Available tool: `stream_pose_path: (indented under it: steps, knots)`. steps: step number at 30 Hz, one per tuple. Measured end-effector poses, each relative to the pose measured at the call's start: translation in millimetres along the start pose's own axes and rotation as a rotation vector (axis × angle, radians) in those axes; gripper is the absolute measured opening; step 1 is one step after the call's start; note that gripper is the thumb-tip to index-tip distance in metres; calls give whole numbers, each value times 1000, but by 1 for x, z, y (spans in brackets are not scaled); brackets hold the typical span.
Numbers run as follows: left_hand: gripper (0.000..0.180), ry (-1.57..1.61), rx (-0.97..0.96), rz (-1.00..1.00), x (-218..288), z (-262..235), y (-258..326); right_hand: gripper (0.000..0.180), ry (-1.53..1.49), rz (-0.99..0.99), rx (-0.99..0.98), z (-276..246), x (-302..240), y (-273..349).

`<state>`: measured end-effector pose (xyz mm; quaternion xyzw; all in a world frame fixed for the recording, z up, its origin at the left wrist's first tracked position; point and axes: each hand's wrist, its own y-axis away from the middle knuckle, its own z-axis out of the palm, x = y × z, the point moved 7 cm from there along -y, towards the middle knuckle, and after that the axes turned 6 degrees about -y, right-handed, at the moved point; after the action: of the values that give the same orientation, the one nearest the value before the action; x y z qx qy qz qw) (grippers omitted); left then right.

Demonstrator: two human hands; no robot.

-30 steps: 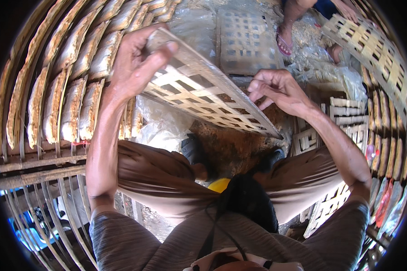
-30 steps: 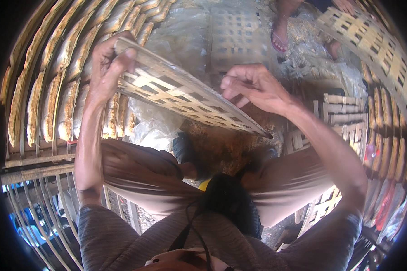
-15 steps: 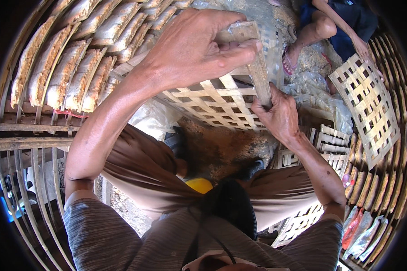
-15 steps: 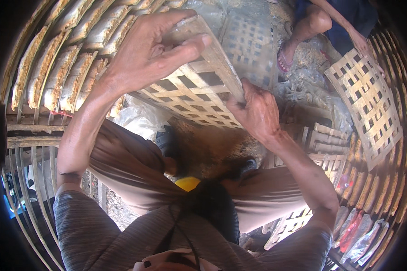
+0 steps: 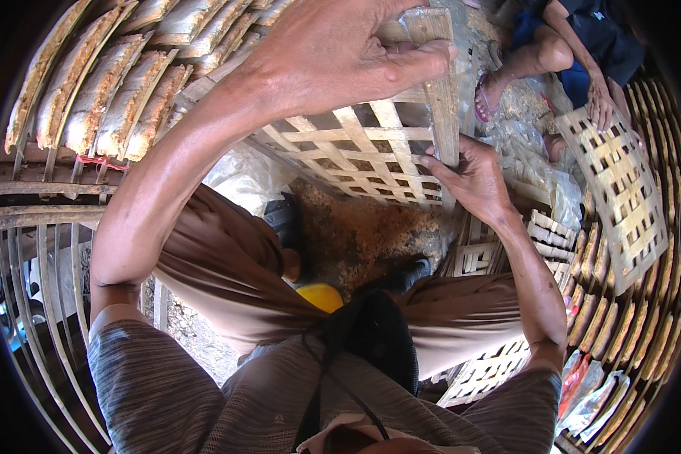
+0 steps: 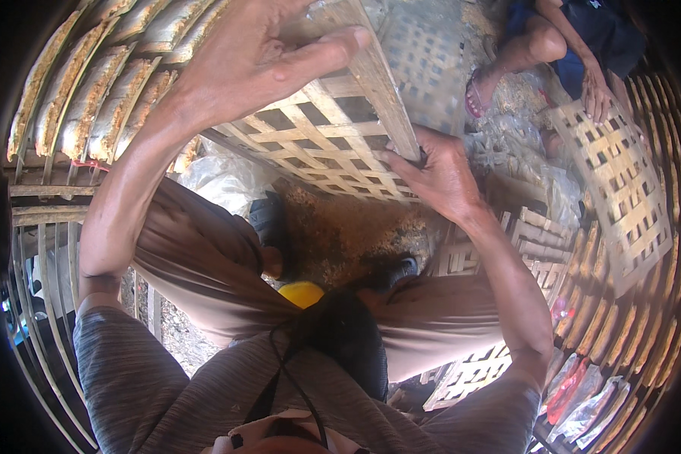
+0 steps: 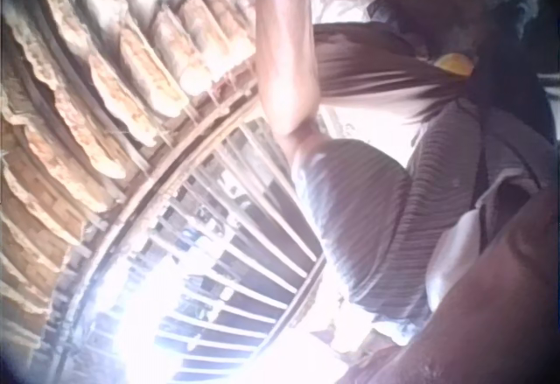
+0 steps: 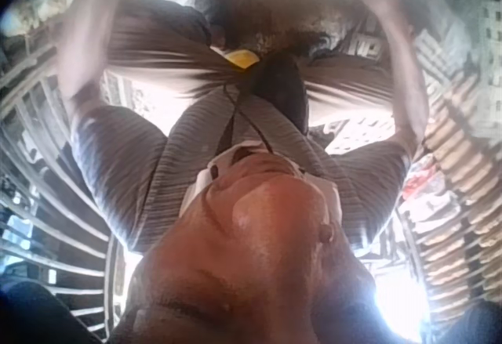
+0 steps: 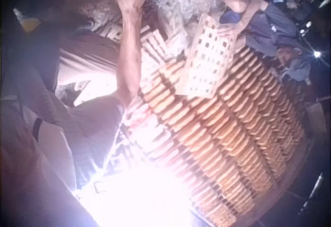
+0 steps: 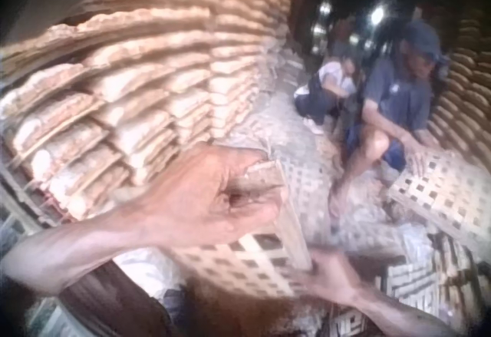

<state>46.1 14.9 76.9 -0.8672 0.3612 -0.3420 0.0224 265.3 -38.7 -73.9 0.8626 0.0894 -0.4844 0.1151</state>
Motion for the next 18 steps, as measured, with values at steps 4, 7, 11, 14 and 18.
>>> stream_pose_path:
  steps: [4, 7, 11, 14, 18]
  knots:
    - [53, 34, 7, -46, -18, 8, -2, 25, -2, -164, 52, 4, -11, -1]
    - [49, 62, -71, -72, -16, 11, -7, 20, 69, -258, 117, -1, -14, 4]
    - [49, -23, 20, -50, -18, 11, -4, 22, 236, -209, 141, 3, -21, 3]
    - [52, -67, 26, -38, 8, -2, 5, 24, 143, -32, 106, -2, -15, 2]
    - [53, -77, -77, -110, -4, 3, -4, 21, 164, -290, 146, -10, 0, 0]
